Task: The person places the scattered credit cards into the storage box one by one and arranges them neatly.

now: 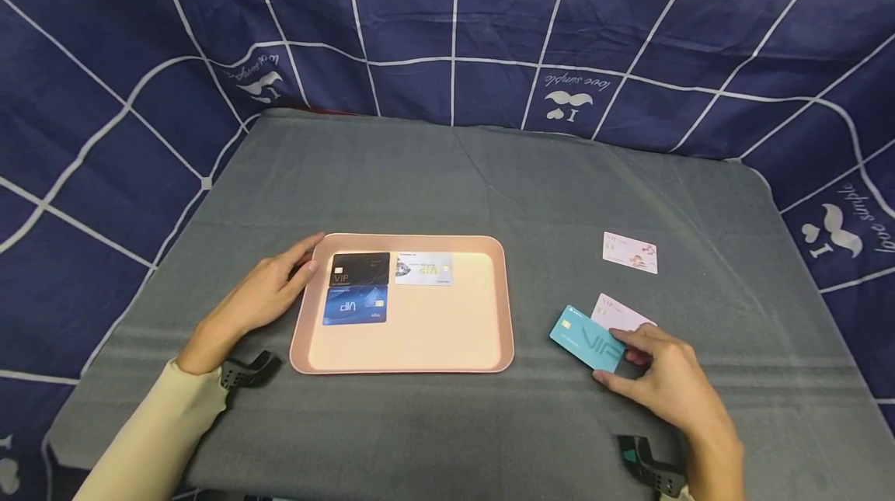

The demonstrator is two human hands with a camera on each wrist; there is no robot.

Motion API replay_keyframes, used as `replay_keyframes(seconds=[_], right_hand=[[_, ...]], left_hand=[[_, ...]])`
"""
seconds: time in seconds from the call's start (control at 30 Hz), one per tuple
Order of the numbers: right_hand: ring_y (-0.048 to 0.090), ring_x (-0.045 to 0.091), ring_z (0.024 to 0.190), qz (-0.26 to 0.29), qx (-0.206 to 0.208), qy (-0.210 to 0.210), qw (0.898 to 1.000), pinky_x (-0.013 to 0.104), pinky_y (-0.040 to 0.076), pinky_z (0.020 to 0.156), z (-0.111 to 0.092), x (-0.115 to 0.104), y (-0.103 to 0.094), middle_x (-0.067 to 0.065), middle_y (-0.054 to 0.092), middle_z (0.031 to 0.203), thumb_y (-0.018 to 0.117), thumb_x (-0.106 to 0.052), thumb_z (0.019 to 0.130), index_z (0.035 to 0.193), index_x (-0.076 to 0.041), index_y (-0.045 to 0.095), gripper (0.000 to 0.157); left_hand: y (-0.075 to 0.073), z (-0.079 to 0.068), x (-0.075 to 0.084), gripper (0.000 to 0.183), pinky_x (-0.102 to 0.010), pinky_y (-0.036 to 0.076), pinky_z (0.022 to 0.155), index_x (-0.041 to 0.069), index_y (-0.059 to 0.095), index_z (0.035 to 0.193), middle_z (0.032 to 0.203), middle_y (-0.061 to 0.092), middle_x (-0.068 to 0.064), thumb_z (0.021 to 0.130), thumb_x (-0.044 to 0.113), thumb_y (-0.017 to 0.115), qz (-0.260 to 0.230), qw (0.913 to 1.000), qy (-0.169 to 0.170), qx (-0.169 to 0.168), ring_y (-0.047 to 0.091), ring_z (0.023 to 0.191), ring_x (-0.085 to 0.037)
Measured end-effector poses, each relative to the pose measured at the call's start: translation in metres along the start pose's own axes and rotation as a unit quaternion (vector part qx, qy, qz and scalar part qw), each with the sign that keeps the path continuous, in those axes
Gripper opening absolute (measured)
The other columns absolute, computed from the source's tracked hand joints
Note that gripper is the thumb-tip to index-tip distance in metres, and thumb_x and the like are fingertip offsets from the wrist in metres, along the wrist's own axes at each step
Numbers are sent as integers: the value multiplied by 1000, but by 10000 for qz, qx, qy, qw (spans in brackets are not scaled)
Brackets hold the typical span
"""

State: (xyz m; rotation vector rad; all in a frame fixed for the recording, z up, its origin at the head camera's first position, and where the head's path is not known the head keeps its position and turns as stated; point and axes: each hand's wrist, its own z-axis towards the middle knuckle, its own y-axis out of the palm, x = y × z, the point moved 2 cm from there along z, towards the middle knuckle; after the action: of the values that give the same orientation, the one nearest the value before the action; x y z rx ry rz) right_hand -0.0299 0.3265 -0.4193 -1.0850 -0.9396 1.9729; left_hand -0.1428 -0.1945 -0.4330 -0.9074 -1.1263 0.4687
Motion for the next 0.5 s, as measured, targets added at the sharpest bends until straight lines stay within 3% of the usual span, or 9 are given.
replay_keyframes(seconds=[0.27, 0.5], right_hand=[[49, -3, 66, -55, 189, 73, 9998, 20, 36, 57, 0, -2, -9, -14, 53, 71, 98, -18, 41, 91, -7, 76, 56], [48, -7, 67, 4, 209, -152, 9997, 21, 37, 56, 10, -3, -14, -13, 52, 71, 98, -18, 42, 92, -2, 76, 57]], left_hand=[[0, 1, 0, 47, -56, 41, 101, 1, 42, 148, 136, 54, -28, 106, 19, 48, -3, 10000, -2, -21, 54, 124, -41], [0, 1, -1, 46, -56, 41, 101, 0, 42, 148, 135, 54, -29, 106, 18, 48, -10, 10000, -5, -4, 54, 123, -41]])
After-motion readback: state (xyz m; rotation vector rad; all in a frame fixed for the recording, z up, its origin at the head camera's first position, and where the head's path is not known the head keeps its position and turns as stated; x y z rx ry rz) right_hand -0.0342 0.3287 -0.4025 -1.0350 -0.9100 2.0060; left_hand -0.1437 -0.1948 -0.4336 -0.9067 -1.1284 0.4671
